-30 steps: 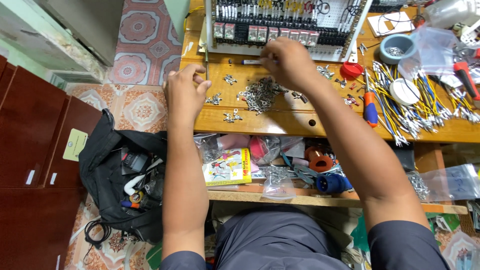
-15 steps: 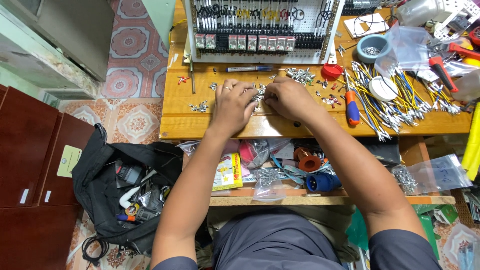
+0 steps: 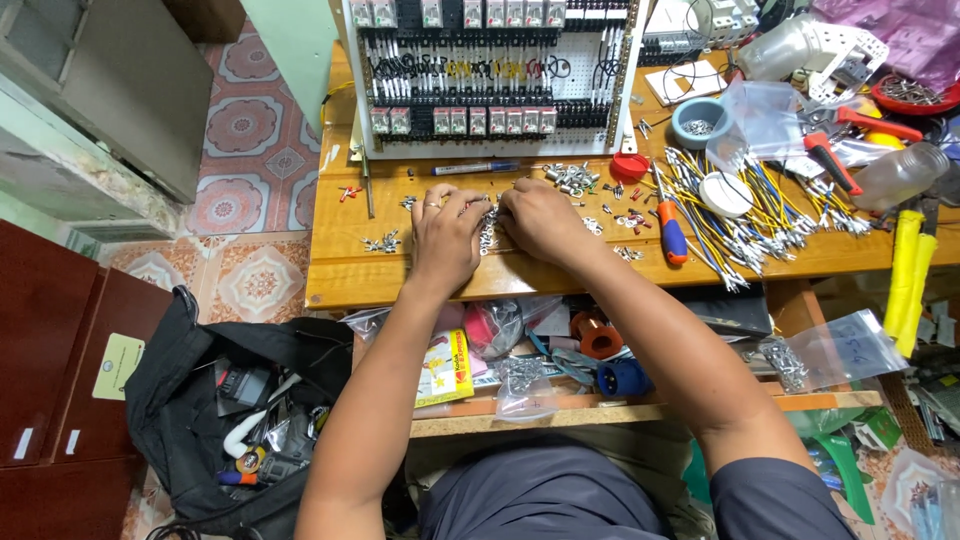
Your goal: The person sorts small metal hardware pieces, such as washers and nuts, on a wooden workbench. They use both hands to pick up, separate, and arrange the items into small piles. The workspace is cluttered with tools and components, and the person continues sorting throughout the clip.
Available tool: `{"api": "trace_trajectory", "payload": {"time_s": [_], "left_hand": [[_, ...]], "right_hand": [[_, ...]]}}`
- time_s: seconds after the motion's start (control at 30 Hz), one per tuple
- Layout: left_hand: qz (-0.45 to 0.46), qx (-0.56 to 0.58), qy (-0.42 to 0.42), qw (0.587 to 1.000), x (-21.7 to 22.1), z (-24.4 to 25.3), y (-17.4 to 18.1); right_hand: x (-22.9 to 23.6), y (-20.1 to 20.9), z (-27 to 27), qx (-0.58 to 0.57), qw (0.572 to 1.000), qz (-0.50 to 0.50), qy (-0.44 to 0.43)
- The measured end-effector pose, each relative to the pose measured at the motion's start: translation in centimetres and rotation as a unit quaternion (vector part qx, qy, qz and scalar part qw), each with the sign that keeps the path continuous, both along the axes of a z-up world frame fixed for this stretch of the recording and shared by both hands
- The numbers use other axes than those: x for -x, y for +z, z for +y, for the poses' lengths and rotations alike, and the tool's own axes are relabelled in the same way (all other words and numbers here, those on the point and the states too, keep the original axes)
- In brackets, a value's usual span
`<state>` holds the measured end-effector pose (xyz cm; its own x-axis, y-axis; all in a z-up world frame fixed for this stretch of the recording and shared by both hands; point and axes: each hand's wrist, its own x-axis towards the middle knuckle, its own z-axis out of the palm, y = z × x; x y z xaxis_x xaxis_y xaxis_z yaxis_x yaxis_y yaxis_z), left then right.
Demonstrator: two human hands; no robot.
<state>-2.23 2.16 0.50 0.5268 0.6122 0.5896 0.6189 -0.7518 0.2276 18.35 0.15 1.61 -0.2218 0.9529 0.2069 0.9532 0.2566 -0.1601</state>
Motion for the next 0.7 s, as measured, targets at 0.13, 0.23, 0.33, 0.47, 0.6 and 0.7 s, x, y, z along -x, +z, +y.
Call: {"api": "trace_trajectory", "payload": {"time_s": [0.13,0.23,0.33,0.47,0.6,0.7], "left_hand": [[-0.014,-0.011,0.003,1.000,-0.1,0.2,-0.3],[-0.026,-0.010,0.006,1.000,0.0,0.2,-0.2],[-0.066,0.003,-0.006,0.998,-0.1,0.1,0.0],[-0.123,0.029,-0.022,0.992,-0.4,-0.2,0.3],[-0.214,0.093,-0.091,0.968,-1.1,-0.4,0.4],[-0.261,0.116,-0.116,0.951,-1.5,-1.1,1.2]], "right_hand": [[0.1,-0.9,-0.3,0.006,1.000,0.022,-0.010],[0.1,-0.2,-0.8,-0.012,0.999,0.034,0.004],[-0.6,0.1,-1.3,-0.054,0.995,0.065,0.054],[-0.9,1.4,-2.9,-0.072,0.981,0.164,0.071],[-0.5,4.2,-5.0,-0.086,0.969,0.202,0.113],[-0.1,5.1,-5.3,-0.096,0.970,0.180,0.132]]}}
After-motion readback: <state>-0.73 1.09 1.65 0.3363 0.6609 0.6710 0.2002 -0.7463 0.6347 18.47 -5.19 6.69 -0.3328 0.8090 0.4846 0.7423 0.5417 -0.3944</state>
